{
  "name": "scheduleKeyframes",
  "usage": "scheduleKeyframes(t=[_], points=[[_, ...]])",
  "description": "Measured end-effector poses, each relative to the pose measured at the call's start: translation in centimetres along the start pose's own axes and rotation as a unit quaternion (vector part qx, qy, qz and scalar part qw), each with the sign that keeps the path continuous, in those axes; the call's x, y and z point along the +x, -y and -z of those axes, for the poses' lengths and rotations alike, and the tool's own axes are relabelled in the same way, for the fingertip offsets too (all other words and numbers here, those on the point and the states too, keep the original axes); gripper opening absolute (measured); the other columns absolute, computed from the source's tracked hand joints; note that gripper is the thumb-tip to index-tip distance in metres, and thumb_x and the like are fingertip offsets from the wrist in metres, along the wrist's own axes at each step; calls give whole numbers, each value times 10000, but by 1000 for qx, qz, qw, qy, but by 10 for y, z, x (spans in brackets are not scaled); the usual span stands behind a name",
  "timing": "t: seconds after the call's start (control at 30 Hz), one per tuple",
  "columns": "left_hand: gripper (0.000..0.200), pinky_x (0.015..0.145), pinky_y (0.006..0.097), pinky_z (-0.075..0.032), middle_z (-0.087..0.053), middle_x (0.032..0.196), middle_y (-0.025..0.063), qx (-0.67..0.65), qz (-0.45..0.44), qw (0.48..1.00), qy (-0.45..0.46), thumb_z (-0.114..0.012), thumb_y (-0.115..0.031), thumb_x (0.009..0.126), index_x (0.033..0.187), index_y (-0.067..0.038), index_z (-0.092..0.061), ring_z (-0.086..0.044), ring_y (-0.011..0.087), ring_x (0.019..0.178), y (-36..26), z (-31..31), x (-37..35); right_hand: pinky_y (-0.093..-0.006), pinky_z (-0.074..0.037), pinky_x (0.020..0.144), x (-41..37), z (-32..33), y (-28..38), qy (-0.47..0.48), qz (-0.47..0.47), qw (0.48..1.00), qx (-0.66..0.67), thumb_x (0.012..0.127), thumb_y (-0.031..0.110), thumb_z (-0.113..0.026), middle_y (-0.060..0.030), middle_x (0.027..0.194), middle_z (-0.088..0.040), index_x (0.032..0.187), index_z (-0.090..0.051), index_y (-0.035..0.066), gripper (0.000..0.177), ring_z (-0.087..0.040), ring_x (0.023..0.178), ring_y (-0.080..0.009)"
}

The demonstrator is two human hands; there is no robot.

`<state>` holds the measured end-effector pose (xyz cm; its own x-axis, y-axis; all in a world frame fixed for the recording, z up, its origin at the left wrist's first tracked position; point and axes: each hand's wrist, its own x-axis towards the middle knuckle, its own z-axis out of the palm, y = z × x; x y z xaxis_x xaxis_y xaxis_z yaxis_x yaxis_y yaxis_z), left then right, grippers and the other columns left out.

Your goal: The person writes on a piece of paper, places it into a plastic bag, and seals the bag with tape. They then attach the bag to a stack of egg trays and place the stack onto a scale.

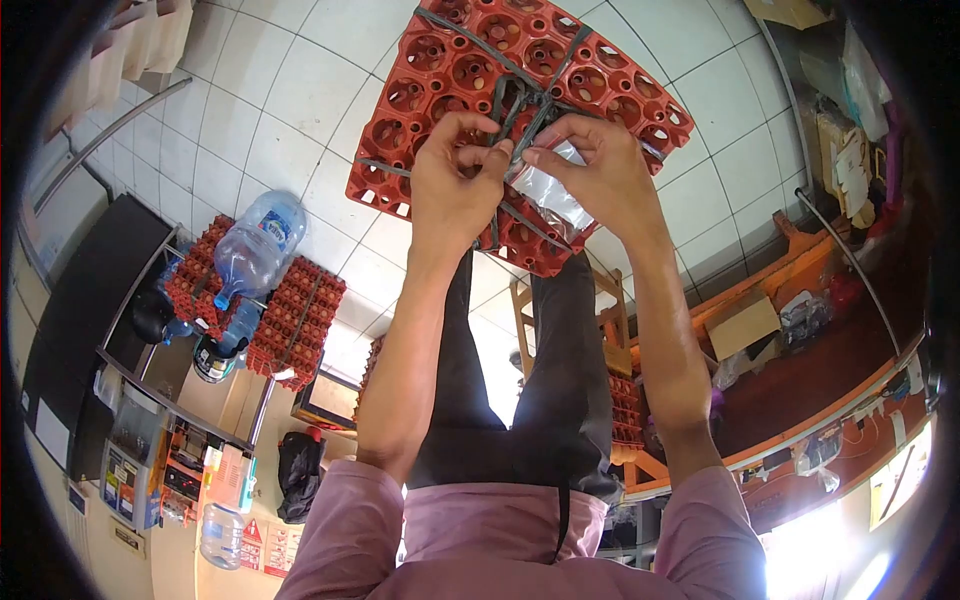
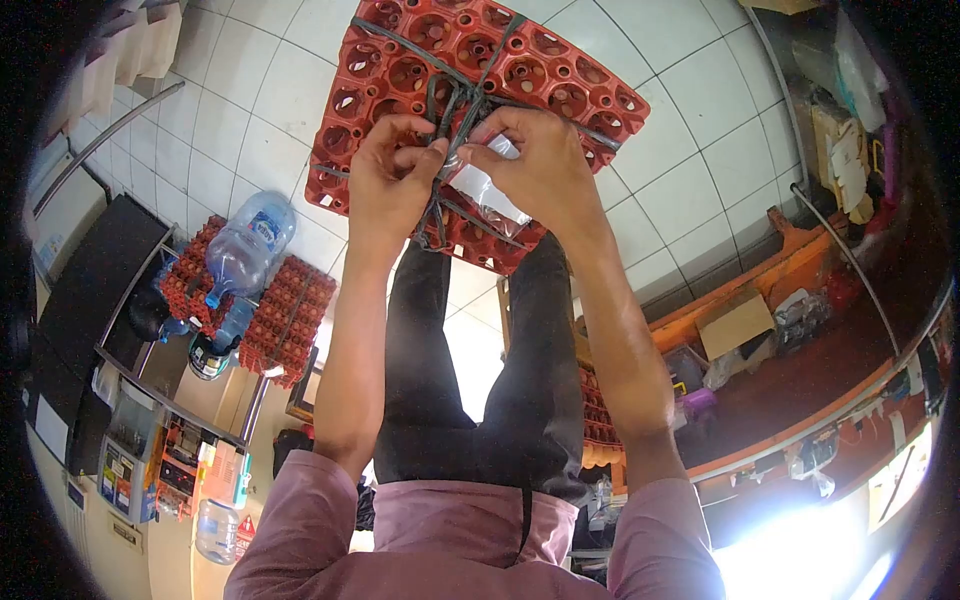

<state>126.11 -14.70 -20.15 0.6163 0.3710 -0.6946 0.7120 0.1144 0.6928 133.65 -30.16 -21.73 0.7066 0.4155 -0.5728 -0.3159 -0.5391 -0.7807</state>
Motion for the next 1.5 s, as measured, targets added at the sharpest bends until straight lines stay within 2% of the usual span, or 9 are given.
scheduleKeyframes(t=[0.23, 0.43, 0.63, 0.93, 1.03, 1.23, 1.33, 1.37, 1.5], points=[[168, 597, 251, -455, -712, 746, 74, 33, -3, 999, 7, -630, -68, 884, 997, 17, -721, -610, 77, 646, 4, 0, -3, -309, -490, 676, -2, 1, 4, -3, -1, 1000, 11, 801, 150, -794, -100, 786, -728, 879, -710, 22, 172, -644, 677, -146], [127, 726, 231, -458, -700, 863, 21, 19, 14, 993, 114, -663, -68, 934, 1007, 22, -716, -593, 65, 771, -5, 7, 0, -315, -499, 689, -2, 2, -3, 7, -11, 999, 30, 806, 144, -792, -107, 791, -727, 900, -715, 19, 175, -651, 693, -152], [129, 737, 234, -459, -688, 841, 15, 21, 53, 995, 82, -684, -102, 941, 938, 23, -716, -586, 66, 767, -6, -1, 2, -295, -495, 653, -9, 8, 4, -12, -42, 998, 50, 815, 131, -792, -85, 748, -703, 920, -709, 16, 177, -620, 668, -122], [139, 677, 232, -456, -686, 805, 19, 19, 6, 998, 61, -687, -101, 936, 932, 35, -716, -579, 61, 738, -6, -7, -3, -269, -467, 573, -19, 8, -2, -23, -36, 995, 86, 825, 94, -777, -86, 715, -686, 895, -695, -2, 145, -597, 608, -109], [171, 649, 257, -458, -690, 792, 20, 106, 26, 993, 44, -682, -131, 942, 930, 37, -712, -571, 68, 714, -7, -12, 1, -272, -487, 589, -22, 9, 2, -46, -22, 998, 32, 854, 88, -751, -87, 712, -685, 897, -686, -13, 128, -615, 612, -120], [274, 647, 355, -474, -656, 720, 133, 210, -11, 977, 21, -583, -255, 994, 933, -6, -680, -606, 197, 647, -25, -16, -10, -295, -531, 683, -46, -4, 24, -252, 13, 966, 58, 905, 114, -703, -115, 819, -698, 961, -657, -28, 160, -673, 711, -179], [229, 662, 442, -489, -648, 741, 235, 208, -41, 977, 15, -579, -184, 964, 922, 24, -663, -649, 397, 695, -19, -15, -9, -316, -522, 735, -70, -23, 44, -253, -36, 956, 142, 896, 112, -705, -130, 880, -682, 981, -649, -24, 170, -666, 797, -206], [214, 667, 447, -493, -656, 749, 231, 209, -62, 976, 6, -603, -181, 947, 920, 18, -676, -662, 387, 706, -14, -15, -7, -341, -503, 804, -76, -29, 45, -292, 25, 955, 41, 886, 88, -697, -129, 932, -656, 987, -647, -18, 155, -643, 872, -227], [183, 655, 420, -501, -683, 802, 224, 118, -64, 991, -1, -657, -158, 905, 951, 12, -707, -674, 356, 708, -6, -11, -14, -354, -474, 825, -87, -37, 95, -357, 35, 933, -37, 875, 60, -686, -127, 986, -635, 1003, -649, -11, 152, -616, 934, -238]])
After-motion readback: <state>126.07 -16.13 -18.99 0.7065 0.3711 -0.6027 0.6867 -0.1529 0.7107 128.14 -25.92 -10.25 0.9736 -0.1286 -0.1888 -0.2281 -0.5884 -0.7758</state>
